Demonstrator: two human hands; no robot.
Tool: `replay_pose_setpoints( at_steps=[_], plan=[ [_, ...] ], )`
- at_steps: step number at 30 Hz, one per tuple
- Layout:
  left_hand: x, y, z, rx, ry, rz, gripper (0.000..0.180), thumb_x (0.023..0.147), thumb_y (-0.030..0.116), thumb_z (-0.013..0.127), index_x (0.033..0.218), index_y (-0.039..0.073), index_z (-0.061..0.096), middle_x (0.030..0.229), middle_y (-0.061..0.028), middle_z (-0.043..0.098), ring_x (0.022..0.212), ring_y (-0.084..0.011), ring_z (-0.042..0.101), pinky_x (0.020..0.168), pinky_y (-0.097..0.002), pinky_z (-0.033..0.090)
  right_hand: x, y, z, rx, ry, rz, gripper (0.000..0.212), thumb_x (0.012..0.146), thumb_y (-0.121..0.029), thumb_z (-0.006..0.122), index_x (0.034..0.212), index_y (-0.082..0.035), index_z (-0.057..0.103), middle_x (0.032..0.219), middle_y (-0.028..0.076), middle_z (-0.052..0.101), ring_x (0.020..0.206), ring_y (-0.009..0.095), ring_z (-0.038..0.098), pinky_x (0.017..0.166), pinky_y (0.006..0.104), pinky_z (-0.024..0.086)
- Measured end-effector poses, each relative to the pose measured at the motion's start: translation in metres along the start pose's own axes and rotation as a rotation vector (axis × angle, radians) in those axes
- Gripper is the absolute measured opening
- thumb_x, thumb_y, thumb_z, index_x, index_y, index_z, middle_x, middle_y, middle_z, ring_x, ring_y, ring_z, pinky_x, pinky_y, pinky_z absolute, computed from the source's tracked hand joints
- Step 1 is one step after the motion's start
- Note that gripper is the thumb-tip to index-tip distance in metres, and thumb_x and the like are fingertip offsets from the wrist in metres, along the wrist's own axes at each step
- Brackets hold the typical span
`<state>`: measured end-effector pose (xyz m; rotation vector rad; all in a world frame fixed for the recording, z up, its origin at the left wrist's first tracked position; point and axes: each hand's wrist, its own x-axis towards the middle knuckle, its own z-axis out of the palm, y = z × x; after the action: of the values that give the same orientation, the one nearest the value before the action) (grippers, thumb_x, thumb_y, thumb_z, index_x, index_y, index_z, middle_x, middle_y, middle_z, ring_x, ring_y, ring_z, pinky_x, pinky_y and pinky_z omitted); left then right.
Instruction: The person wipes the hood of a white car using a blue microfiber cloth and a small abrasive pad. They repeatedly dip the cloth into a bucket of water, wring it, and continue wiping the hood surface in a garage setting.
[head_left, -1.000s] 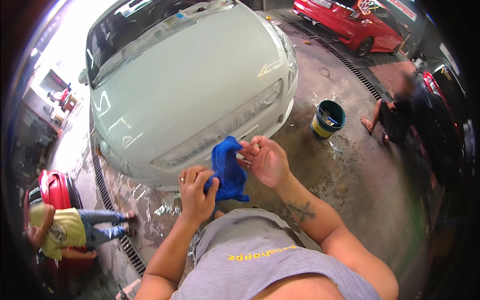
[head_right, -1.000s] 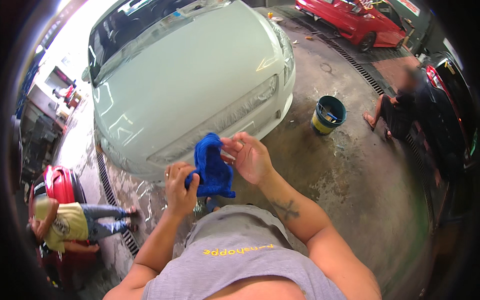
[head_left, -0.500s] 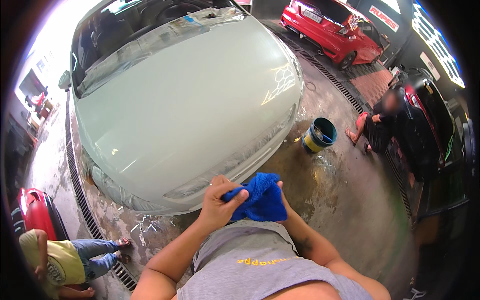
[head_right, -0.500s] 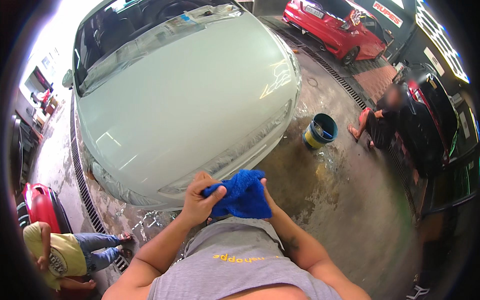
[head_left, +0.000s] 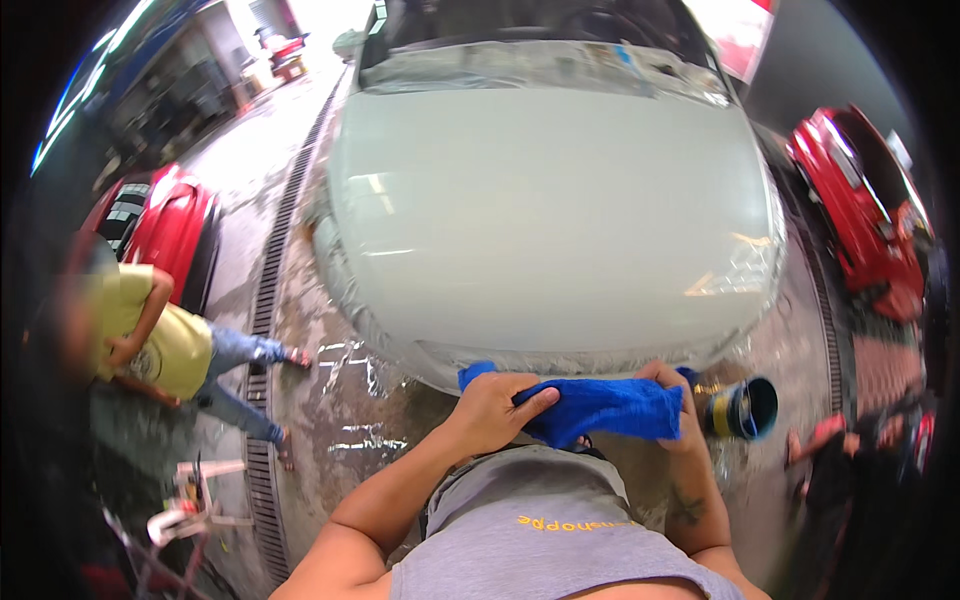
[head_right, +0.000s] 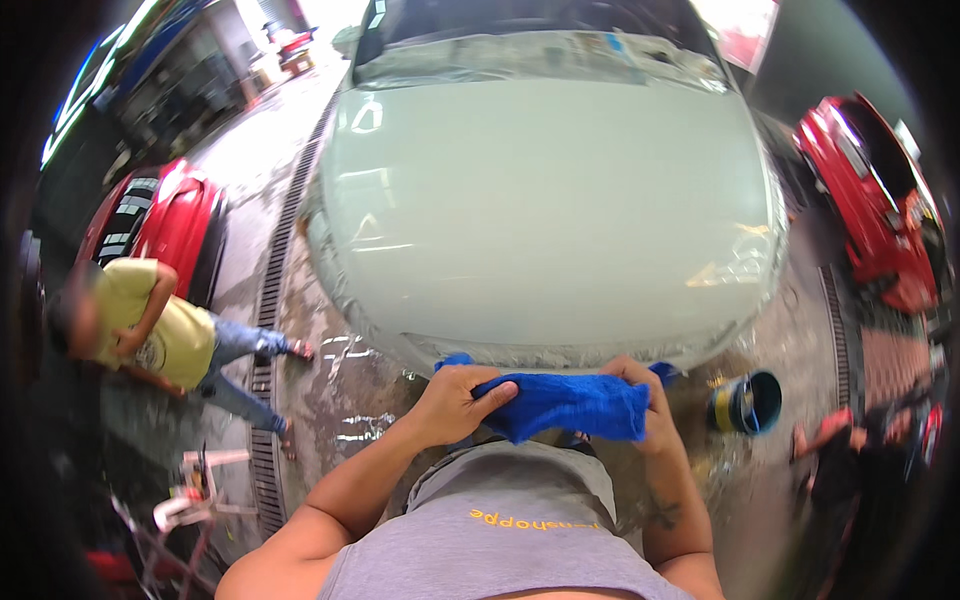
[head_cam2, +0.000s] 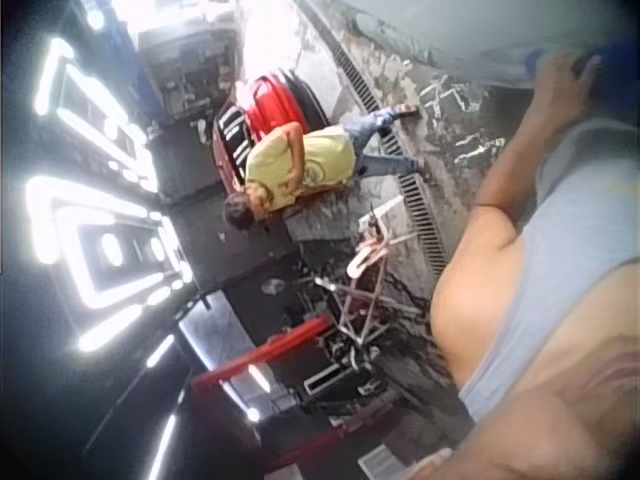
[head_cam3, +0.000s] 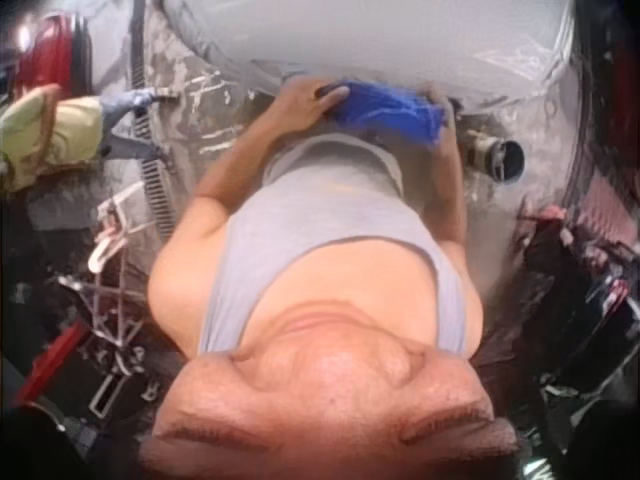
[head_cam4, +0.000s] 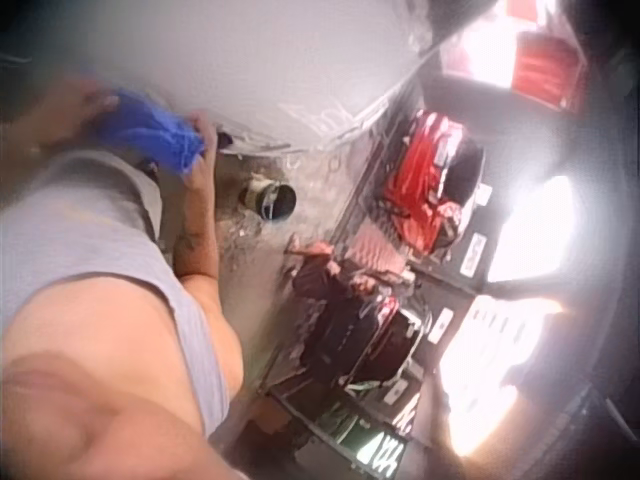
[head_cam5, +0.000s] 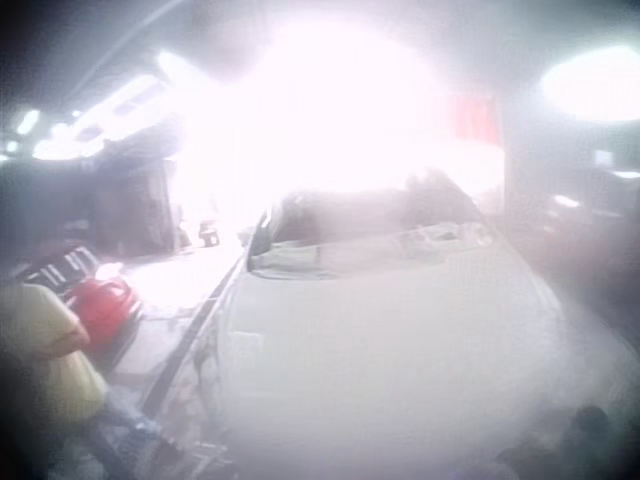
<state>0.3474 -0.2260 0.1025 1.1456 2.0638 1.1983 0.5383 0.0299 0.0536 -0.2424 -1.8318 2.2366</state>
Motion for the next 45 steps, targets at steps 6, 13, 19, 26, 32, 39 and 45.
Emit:
replay_pose_setpoints(
  at_steps=[6, 13, 19, 26, 32, 39, 45],
  plan=[
    [-0.024, 0.029, 0.024, -0.181, 0.447, 0.224, 0.041, 0.109, 0.035, 0.063, 0.088, 0.001, 0.065, 0.086, -0.0015, 0.062, 0.082, -0.0160, 0.055, 0.079, -0.0316, 0.045, 0.035, -0.044, -0.056, -0.935, -0.639, -0.107, 0.035, 0.086, -0.004, 0.075, 0.120, 0.000, 0.072, 0.116, 0.009, 0.076, 0.106, 0.020, 0.071, 0.096, 0.0367, 0.055],
    [-0.112, 0.046, 0.037, -0.919, 0.788, -0.263, 0.027, 0.110, 0.029, 0.062, 0.106, 0.004, 0.071, 0.098, 0.0025, 0.070, 0.082, -0.0063, 0.064, 0.080, -0.0217, 0.052, 0.054, -0.077, -0.064, 0.162, -0.792, 0.150, 0.045, 0.091, -0.025, 0.074, 0.127, 0.002, 0.070, 0.132, 0.014, 0.071, 0.120, 0.028, 0.067, 0.104, 0.0426, 0.052],
    [-0.135, 0.019, 0.091, -1.557, 0.579, 0.138, 0.037, 0.109, 0.040, 0.062, 0.118, 0.004, 0.068, 0.107, -0.0042, 0.073, 0.098, -0.0148, 0.071, 0.095, -0.0334, 0.058, 0.011, -0.032, -0.038, -0.678, -0.824, -0.266, 0.066, 0.094, -0.034, 0.080, 0.147, -0.003, 0.057, 0.148, 0.019, 0.059, 0.139, 0.031, 0.052, 0.120, 0.0447, 0.035],
    [-0.160, 0.026, 0.139, -1.492, 0.403, -0.172, 0.043, 0.109, 0.042, 0.058, 0.119, 0.002, 0.068, 0.112, -0.0075, 0.073, 0.102, -0.0178, 0.071, 0.098, -0.0366, 0.057, 0.017, 0.005, 0.014, 0.747, -0.850, 0.755, 0.069, 0.105, -0.055, 0.049, 0.148, -0.003, 0.056, 0.146, 0.017, 0.063, 0.131, 0.032, 0.062, 0.115, 0.0469, 0.046],
    [-0.164, 0.034, 0.107, -1.188, 0.395, -0.310, 0.048, 0.110, 0.044, 0.056, 0.121, -0.001, 0.068, 0.116, -0.0103, 0.072, 0.107, -0.0204, 0.070, 0.100, -0.0393, 0.056, 0.044, 0.016, 0.017, 0.913, -0.683, 0.709, 0.060, 0.112, -0.046, 0.035, 0.147, -0.003, 0.057, 0.148, 0.018, 0.062, 0.134, 0.032, 0.061, 0.119, 0.0491, 0.044],
    [-0.213, 0.062, 0.103, -1.313, 0.581, -0.185, 0.054, 0.110, 0.047, 0.052, 0.122, -0.003, 0.069, 0.121, -0.0135, 0.072, 0.111, -0.0233, 0.070, 0.103, -0.0424, 0.055, 0.050, -0.003, -0.028, 0.849, -0.457, 0.753, 0.066, 0.106, -0.055, 0.037, 0.125, 0.000, 0.069, 0.124, 0.020, 0.073, 0.115, 0.036, 0.071, 0.106, 0.0499, 0.055],
    [-0.178, 0.077, 0.147, -1.435, 0.931, 0.032, 0.056, 0.111, 0.045, 0.050, 0.124, -0.006, 0.068, 0.124, -0.0153, 0.073, 0.113, -0.0253, 0.070, 0.104, -0.0435, 0.054, 0.075, -0.004, -0.052, 0.631, -0.333, 0.716, 0.064, 0.107, -0.055, 0.039, 0.124, -0.001, 0.069, 0.124, 0.020, 0.074, 0.116, 0.035, 0.071, 0.107, 0.0504, 0.054]
  ],
)
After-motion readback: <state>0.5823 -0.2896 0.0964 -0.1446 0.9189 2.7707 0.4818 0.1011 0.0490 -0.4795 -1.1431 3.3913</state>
